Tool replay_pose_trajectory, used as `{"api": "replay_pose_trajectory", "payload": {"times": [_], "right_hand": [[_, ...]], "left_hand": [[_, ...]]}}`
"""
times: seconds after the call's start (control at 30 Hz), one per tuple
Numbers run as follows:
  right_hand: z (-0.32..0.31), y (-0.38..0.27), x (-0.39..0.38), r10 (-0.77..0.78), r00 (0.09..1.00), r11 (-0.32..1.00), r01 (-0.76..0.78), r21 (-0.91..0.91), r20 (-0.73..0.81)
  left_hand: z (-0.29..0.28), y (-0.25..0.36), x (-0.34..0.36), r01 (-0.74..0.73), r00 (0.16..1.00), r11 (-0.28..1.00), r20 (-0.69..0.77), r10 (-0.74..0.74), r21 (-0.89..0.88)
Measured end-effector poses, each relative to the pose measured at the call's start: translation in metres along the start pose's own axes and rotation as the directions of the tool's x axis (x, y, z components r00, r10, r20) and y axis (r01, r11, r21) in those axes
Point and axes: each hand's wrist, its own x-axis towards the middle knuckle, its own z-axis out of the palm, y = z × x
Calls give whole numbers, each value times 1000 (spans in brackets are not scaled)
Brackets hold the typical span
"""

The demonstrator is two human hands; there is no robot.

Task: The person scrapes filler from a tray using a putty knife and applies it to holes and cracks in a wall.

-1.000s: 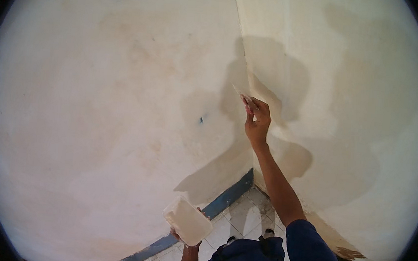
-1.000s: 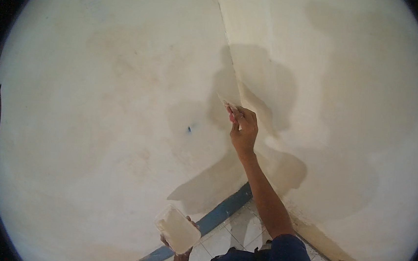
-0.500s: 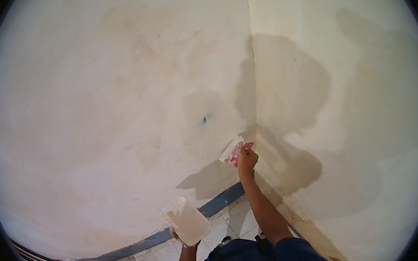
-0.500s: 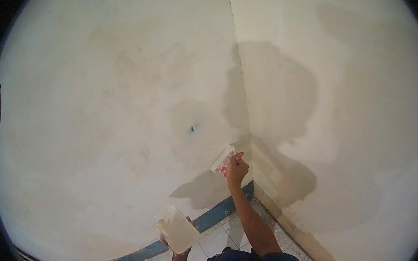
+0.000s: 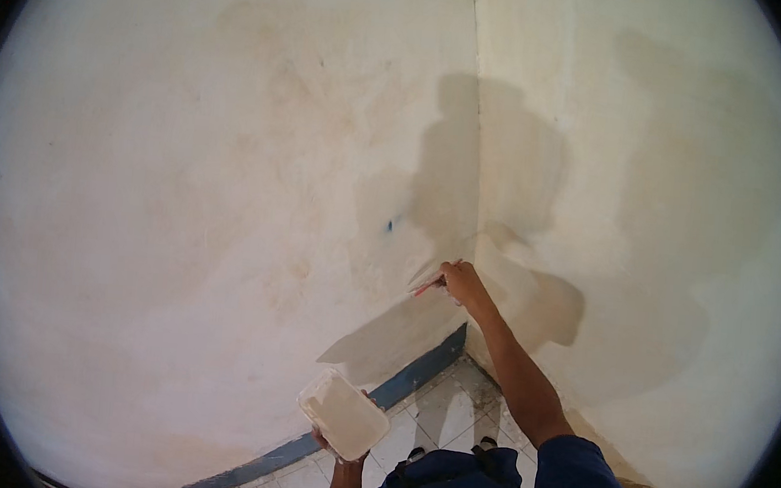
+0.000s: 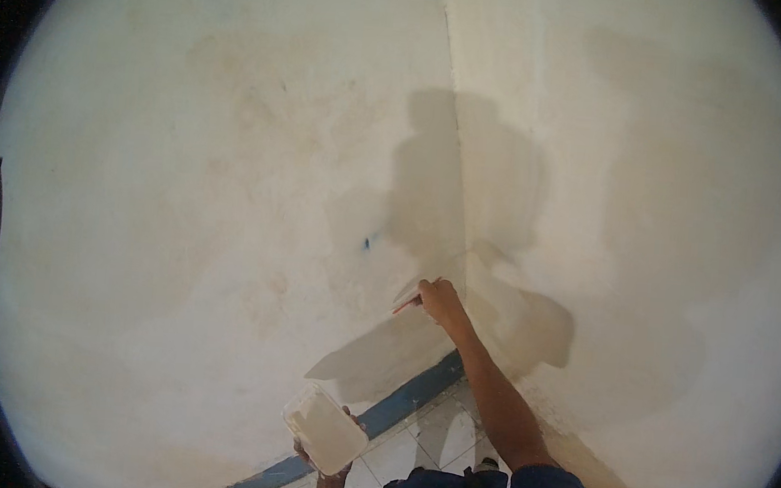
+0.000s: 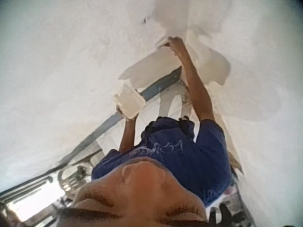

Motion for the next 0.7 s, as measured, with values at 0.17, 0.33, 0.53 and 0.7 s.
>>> {"api": "replay_pose_trajectory", "payload": {"times": [0.17, 0.33, 0.53, 0.7], "right_hand": [[28, -97, 11, 333, 914, 905, -379, 194, 231], [30, -191, 47, 256, 962, 873, -271, 405, 91], [-16, -276, 47, 61, 995, 909, -88, 409, 76], [-25, -248, -17, 26, 990, 919, -77, 387, 135]], "left_hand": [[-9, 25, -6, 17, 999, 999, 34, -15, -48], [-25, 38, -8, 49, 998, 996, 32, -47, -77], [-31, 56, -3, 37, 997, 999, 63, -35, -35], [-31, 79, -8, 24, 1000, 999, 15, -23, -49]]}}
